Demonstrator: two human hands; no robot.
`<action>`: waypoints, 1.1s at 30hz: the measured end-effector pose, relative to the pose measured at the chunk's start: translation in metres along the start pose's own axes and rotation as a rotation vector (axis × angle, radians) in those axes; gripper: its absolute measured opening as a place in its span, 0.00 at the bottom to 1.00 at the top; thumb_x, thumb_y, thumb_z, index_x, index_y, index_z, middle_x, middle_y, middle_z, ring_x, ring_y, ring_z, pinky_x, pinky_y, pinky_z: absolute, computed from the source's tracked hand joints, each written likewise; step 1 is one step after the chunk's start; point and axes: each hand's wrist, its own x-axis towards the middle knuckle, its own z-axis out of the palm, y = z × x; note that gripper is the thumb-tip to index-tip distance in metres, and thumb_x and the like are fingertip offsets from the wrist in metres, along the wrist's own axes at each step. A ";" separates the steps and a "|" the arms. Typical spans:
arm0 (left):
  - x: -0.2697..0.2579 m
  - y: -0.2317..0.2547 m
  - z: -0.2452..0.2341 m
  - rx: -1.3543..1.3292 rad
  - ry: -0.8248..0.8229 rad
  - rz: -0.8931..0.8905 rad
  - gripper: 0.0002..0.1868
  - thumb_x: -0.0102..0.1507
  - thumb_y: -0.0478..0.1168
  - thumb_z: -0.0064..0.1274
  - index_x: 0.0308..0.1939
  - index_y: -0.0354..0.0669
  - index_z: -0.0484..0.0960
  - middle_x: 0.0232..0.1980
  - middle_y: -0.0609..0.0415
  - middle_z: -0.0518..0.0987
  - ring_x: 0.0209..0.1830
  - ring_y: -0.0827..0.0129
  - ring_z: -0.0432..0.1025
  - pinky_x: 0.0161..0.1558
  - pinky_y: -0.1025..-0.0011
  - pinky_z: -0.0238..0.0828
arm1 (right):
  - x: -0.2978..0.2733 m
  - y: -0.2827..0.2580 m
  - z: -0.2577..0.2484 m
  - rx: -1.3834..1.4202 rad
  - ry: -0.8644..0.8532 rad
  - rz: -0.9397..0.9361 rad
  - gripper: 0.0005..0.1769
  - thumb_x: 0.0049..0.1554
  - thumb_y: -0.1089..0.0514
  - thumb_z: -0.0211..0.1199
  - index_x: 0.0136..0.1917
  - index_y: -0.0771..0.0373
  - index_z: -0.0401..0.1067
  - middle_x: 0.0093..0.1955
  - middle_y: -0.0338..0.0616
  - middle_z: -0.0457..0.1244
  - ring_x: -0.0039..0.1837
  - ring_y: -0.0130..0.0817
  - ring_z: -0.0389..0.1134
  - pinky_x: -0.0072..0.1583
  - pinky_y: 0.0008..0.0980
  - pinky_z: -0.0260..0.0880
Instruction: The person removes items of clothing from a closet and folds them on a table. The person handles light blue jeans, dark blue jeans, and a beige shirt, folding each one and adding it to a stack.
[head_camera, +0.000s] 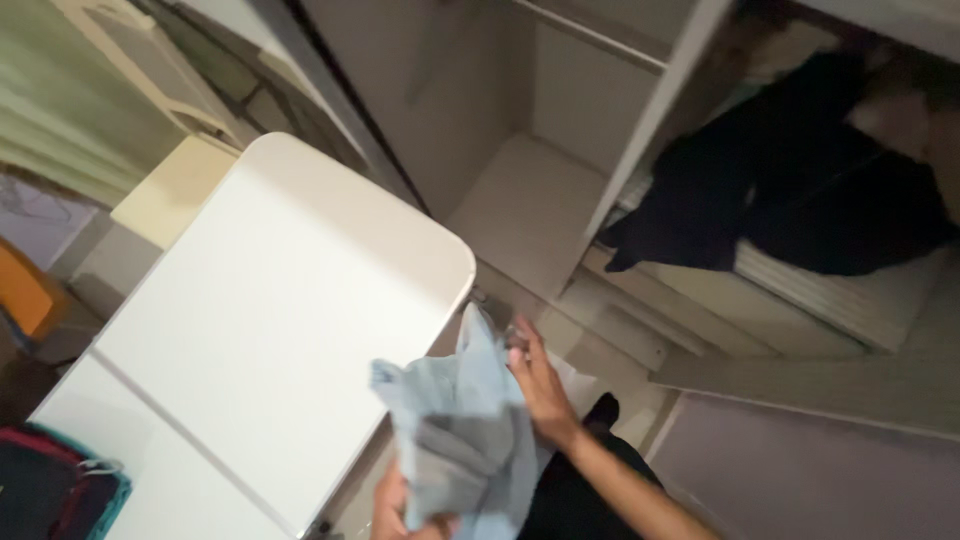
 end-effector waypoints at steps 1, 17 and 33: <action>0.002 0.001 -0.005 0.048 -0.069 -0.053 0.28 0.61 0.46 0.53 0.64 0.36 0.79 0.62 0.43 0.81 0.63 0.61 0.74 0.64 0.70 0.64 | 0.009 0.005 0.005 -0.014 0.022 0.117 0.39 0.68 0.44 0.51 0.88 0.49 0.47 0.66 0.69 0.63 0.65 0.64 0.63 0.65 0.53 0.65; -0.110 -0.032 -0.095 0.454 0.024 0.355 0.34 0.61 0.48 0.63 0.69 0.38 0.76 0.65 0.39 0.78 0.67 0.60 0.73 0.66 0.68 0.65 | 0.018 0.046 0.137 -0.124 -0.874 0.350 0.30 0.55 0.55 0.63 0.70 0.59 0.65 0.66 0.47 0.66 0.68 0.38 0.67 0.65 0.32 0.71; -0.219 0.005 -0.099 0.360 1.382 0.737 0.22 0.52 0.28 0.54 0.50 0.40 0.81 0.48 0.43 0.79 0.48 0.48 0.77 0.49 0.59 0.73 | 0.016 -0.030 0.176 -0.540 -0.560 0.125 0.26 0.51 0.69 0.59 0.62 0.59 0.79 0.55 0.49 0.72 0.43 0.34 0.71 0.42 0.31 0.69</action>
